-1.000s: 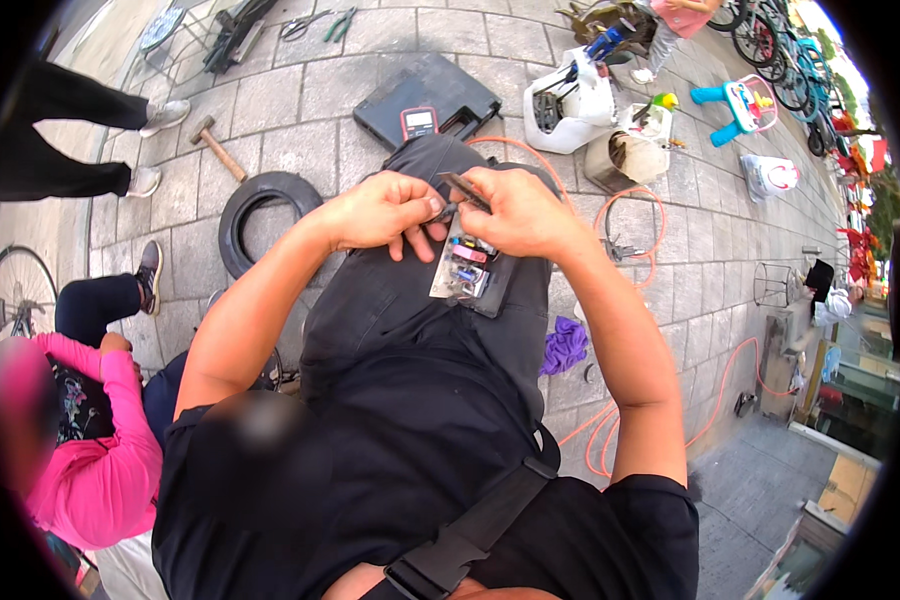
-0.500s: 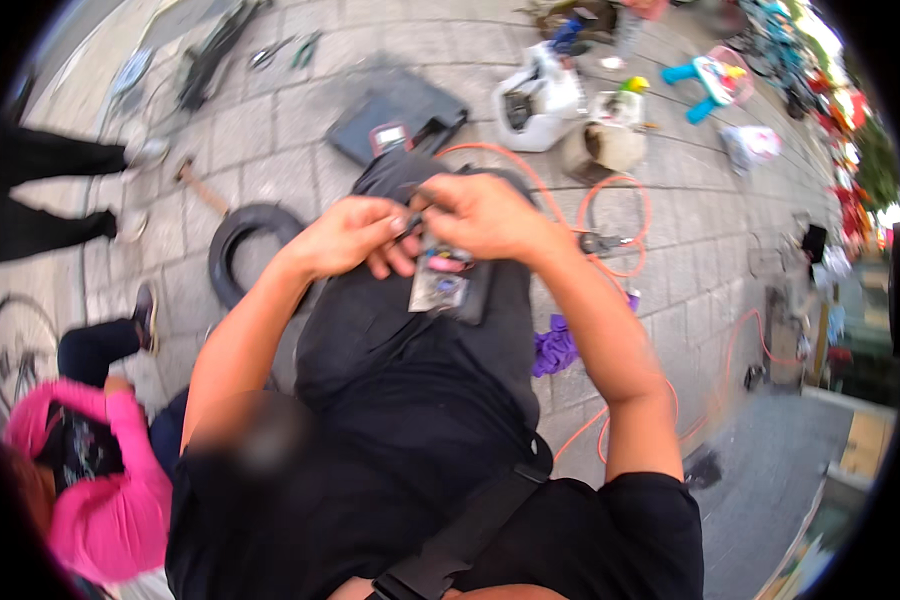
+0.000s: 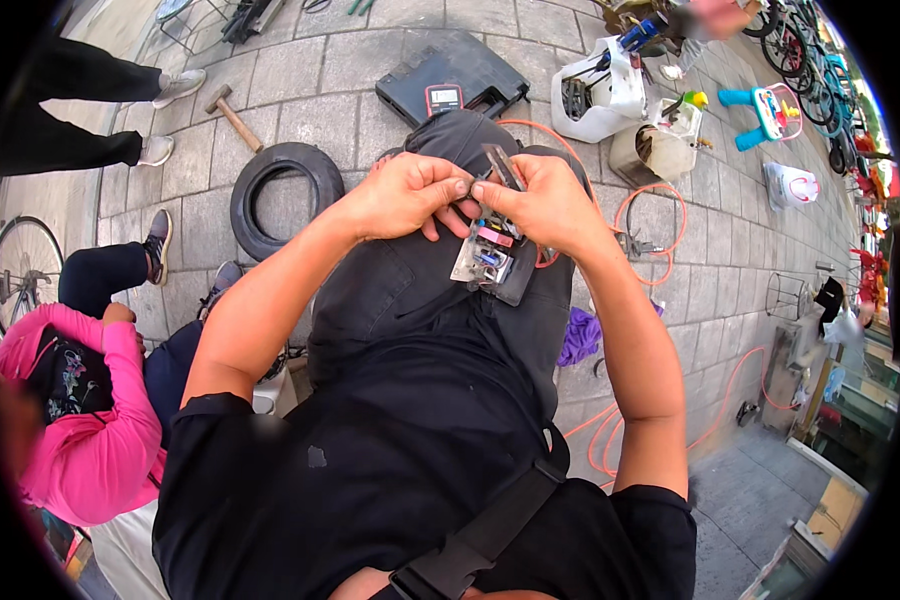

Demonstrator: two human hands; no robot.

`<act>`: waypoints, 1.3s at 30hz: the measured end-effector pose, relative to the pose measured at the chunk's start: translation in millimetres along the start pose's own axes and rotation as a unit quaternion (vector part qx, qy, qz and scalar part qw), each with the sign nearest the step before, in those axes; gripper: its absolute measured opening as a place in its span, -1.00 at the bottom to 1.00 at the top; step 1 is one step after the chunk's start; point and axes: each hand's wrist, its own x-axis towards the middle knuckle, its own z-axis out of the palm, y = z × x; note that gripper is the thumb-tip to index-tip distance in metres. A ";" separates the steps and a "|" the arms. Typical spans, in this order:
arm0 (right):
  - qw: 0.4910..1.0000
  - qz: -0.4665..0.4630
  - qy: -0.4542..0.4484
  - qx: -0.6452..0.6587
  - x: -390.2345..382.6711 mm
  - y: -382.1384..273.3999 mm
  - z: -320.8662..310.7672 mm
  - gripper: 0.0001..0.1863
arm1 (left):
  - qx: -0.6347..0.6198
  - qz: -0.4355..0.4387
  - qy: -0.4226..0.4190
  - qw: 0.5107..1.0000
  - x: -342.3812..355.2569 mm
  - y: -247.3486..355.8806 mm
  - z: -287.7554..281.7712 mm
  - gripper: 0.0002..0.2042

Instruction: The person works on a small electronic device held on their lap, using a screwdriver to adjust components and a multimeter to test connections. They repeatedly insert and remove a small black rectangular object while manipulating wires and screws.

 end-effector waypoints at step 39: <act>0.990 0.007 -0.061 0.125 10.4 21.1 4.0 -0.82 | -0.059 0.002 0.007 0.998 -0.1 -7.7 4.0 -0.70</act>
